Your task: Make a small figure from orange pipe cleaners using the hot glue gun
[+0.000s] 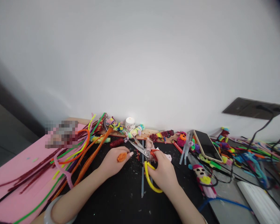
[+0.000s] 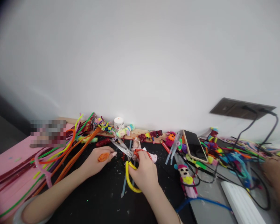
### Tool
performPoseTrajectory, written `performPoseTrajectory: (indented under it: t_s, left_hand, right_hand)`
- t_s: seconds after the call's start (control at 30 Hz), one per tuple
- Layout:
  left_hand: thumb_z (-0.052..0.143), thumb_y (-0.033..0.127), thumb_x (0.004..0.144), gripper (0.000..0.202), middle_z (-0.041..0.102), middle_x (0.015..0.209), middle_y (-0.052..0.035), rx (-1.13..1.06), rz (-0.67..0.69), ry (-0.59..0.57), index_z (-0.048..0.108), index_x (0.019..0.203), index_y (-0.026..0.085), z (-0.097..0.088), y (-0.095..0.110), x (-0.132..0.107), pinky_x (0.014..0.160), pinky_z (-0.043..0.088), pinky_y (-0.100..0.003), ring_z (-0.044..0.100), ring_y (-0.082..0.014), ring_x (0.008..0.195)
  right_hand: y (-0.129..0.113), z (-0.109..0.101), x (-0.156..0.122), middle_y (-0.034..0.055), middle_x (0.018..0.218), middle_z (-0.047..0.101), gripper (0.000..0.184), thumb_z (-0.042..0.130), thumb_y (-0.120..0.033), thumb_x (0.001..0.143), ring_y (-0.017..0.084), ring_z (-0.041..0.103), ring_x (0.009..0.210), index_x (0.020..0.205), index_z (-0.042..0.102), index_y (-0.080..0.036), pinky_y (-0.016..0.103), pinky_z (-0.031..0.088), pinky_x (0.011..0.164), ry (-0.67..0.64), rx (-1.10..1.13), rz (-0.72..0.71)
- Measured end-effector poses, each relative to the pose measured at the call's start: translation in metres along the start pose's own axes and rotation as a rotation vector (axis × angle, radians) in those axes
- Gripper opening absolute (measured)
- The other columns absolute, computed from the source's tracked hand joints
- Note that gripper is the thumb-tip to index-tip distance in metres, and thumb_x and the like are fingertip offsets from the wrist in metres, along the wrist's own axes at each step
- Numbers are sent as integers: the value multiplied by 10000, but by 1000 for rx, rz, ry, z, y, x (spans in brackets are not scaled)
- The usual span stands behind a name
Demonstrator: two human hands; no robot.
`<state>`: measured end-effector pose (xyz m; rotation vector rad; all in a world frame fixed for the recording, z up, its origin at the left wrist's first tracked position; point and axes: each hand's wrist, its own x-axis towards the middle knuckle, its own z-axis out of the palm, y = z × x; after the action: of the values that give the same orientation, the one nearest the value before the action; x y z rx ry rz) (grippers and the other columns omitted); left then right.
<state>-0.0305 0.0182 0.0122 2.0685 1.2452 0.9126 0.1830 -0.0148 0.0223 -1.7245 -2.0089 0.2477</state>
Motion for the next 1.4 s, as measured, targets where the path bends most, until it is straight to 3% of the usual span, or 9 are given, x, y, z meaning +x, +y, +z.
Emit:
performPoseTrajectory:
  t_s: [0.13,0.3,0.47,0.67,0.97,1.2,1.4]
  left_hand:
    - [432,321,910,368,565,670,-12,-6,-14,40,518,582,177,-1,-2,2,624,416,-257,525,-138,610]
    - [585,408,800,359,380,566,58,54,-119,141,399,576,199,2,-5,3,530,328,-242,367,-114,530]
    - [553,346,808,222,448,622,43,-45,-143,163,469,673,190,1,-4,5,556,369,-240,427,-129,583]
    - [626,286,744,123,614,719,-8,-82,-118,146,585,721,173,0,-5,6,690,450,-291,554,-166,688]
    - [627,356,753,259,426,562,70,-188,-225,142,453,649,195,3,-8,6,530,370,-231,425,-112,529]
    - [691,338,710,301,523,737,44,-376,-241,165,498,882,184,5,-15,8,608,447,-243,516,-126,648]
    - [625,451,746,299,431,531,97,-482,-370,160,478,772,192,7,-15,9,441,357,-211,421,-92,429]
  right_hand:
    - [0,0,0,21,822,596,166,615,-248,730,196,585,754,863,531,-195,249,393,624,20,-4,-15]
    - [0,0,1,15,804,595,147,610,-246,725,188,581,732,833,523,-199,243,389,604,36,-13,-25]
    - [0,-1,0,11,797,591,163,611,-257,715,185,575,719,847,534,-202,242,391,597,59,0,-55]
    - [-2,-2,-1,11,782,584,174,625,-256,708,191,569,717,850,543,-198,251,396,607,24,29,-55]
    - [-2,-3,0,12,788,587,170,624,-254,711,190,570,715,850,546,-198,253,407,605,32,28,-64]
    - [0,-1,-1,12,790,592,156,620,-255,711,185,571,708,831,534,-204,250,405,601,49,36,-72]
    - [-1,-2,0,15,792,585,159,625,-256,710,190,562,717,824,531,-197,258,401,613,15,36,-43]
